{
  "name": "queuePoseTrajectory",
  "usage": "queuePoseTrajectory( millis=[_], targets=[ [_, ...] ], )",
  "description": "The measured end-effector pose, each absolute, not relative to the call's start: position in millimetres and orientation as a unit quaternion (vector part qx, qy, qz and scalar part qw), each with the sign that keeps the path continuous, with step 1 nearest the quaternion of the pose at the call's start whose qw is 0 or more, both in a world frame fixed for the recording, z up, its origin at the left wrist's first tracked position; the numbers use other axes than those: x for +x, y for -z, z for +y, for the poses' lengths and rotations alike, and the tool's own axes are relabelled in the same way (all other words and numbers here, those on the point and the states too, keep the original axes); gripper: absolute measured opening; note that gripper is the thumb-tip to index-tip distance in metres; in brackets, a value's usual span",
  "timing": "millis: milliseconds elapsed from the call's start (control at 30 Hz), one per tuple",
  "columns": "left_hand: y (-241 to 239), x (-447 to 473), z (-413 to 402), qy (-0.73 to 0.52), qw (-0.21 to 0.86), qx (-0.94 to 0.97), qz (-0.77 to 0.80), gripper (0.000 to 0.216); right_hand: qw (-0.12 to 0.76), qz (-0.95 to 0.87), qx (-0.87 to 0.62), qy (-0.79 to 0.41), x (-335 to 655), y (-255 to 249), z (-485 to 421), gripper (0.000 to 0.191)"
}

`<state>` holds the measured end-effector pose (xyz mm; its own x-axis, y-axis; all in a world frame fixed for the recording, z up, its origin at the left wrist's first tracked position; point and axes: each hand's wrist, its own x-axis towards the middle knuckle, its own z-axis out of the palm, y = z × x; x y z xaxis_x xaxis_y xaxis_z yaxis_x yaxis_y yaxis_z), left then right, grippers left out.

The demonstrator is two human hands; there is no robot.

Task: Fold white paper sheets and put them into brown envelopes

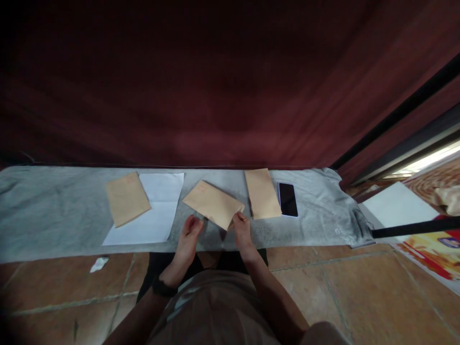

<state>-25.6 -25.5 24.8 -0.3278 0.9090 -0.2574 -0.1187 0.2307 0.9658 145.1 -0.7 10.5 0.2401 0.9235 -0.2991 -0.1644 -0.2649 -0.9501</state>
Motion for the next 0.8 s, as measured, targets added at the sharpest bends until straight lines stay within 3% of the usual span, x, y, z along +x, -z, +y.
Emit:
queuePoseTrajectory(
  millis=[100, 167, 567, 800],
  targets=[
    [-32.9, -8.6, -28.6, -0.532, 0.644, 0.169, 0.523, 0.052, 0.521, -0.320, -0.588, -0.529, 133.8, -12.2, -3.6, 0.030],
    [-39.3, 2.6, -25.2, -0.508, 0.689, 0.127, 0.500, 0.045, 0.517, -0.331, -0.582, -0.533, 130.3, -14.6, -5.9, 0.032],
    [-39.5, 4.1, -22.4, -0.510, 0.665, 0.102, 0.536, 0.028, 0.479, -0.370, -0.544, -0.581, 140.9, -12.1, -14.9, 0.016],
    [-36.2, 4.6, -26.1, -0.499, 0.691, 0.114, 0.511, 0.036, 0.474, -0.395, -0.544, -0.569, 140.5, -1.2, -13.6, 0.017]
  ],
)
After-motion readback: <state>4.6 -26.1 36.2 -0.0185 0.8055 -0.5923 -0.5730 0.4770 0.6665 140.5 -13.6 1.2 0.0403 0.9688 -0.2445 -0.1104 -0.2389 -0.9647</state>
